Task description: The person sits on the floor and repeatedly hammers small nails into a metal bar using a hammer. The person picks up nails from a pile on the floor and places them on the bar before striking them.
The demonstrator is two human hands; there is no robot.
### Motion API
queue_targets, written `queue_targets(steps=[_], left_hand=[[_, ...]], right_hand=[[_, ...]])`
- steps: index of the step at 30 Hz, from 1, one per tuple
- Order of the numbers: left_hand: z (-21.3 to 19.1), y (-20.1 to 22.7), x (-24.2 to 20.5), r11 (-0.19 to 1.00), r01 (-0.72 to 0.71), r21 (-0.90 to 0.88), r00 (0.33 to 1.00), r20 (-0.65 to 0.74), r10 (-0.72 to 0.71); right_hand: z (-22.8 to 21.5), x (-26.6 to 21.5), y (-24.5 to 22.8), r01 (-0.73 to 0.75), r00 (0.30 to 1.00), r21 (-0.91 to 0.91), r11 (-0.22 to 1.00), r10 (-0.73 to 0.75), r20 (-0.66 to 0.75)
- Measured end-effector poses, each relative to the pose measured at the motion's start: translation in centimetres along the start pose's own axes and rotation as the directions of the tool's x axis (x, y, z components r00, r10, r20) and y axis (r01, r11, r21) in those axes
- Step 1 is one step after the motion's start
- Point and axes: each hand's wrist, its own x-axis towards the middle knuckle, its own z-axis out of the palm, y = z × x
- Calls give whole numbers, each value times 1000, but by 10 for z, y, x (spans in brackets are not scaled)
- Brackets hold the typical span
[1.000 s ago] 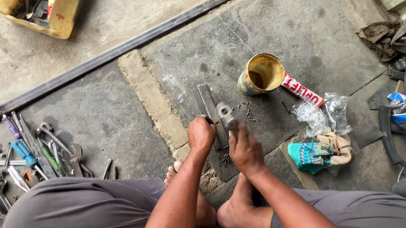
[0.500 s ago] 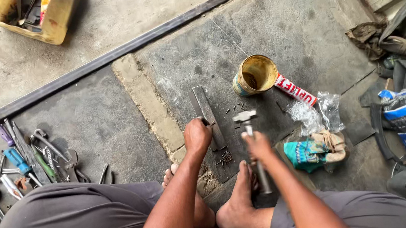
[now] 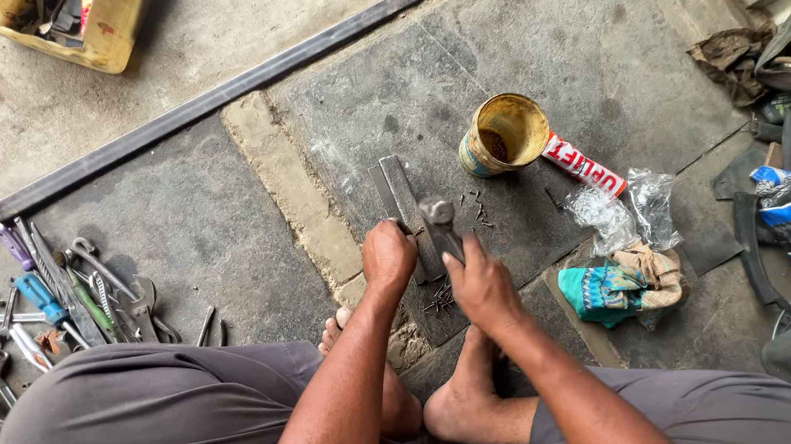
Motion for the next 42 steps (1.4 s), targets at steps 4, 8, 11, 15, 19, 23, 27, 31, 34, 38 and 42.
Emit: queue_targets(steps=[4, 8, 11, 15, 19, 23, 27, 31, 34, 38, 42], left_hand=[[3, -7, 1, 1000, -30, 0, 999, -13, 30], [11, -18, 1, 990, -140, 24, 986, -83, 142], [14, -18, 11, 982, -179, 52, 979, -89, 183], [23, -24, 8, 977, -196, 81, 966, -153, 207], [20, -20, 12, 997, -72, 11, 997, 8, 71], [13, -16, 8, 998, -68, 1, 997, 32, 68], [4, -13, 7, 983, -185, -16, 982, 19, 185], [1, -11, 3, 947, -320, -10, 945, 73, 320], [1, -4, -5, 876, -481, 1, 873, 93, 479], [-3, 7, -16, 795, -607, -4, 791, 95, 605], [-12, 11, -25, 796, -606, -21, 782, 166, 600]], right_hand=[[5, -7, -14, 172, 971, -19, 985, -173, -162], [30, -10, 11, 78, 997, -226, 971, -75, 24], [47, 13, 34, 68, 995, -313, 947, -43, 87], [62, 6, 76, -51, 998, -79, 996, 53, 32], [61, 16, 125, -467, 884, 189, 864, 454, 109], [30, 7, 185, -687, 708, 550, 474, 605, 363], [6, 1, 194, -746, 662, 156, 648, 695, 280], [-10, 5, 133, -258, 965, -345, 903, 219, -148], [-9, 25, 66, -10, 998, -67, 998, 6, -58], [-15, 36, 20, 95, 994, 166, 982, -103, 43], [-14, 38, 27, -111, 980, 264, 958, 61, 190]])
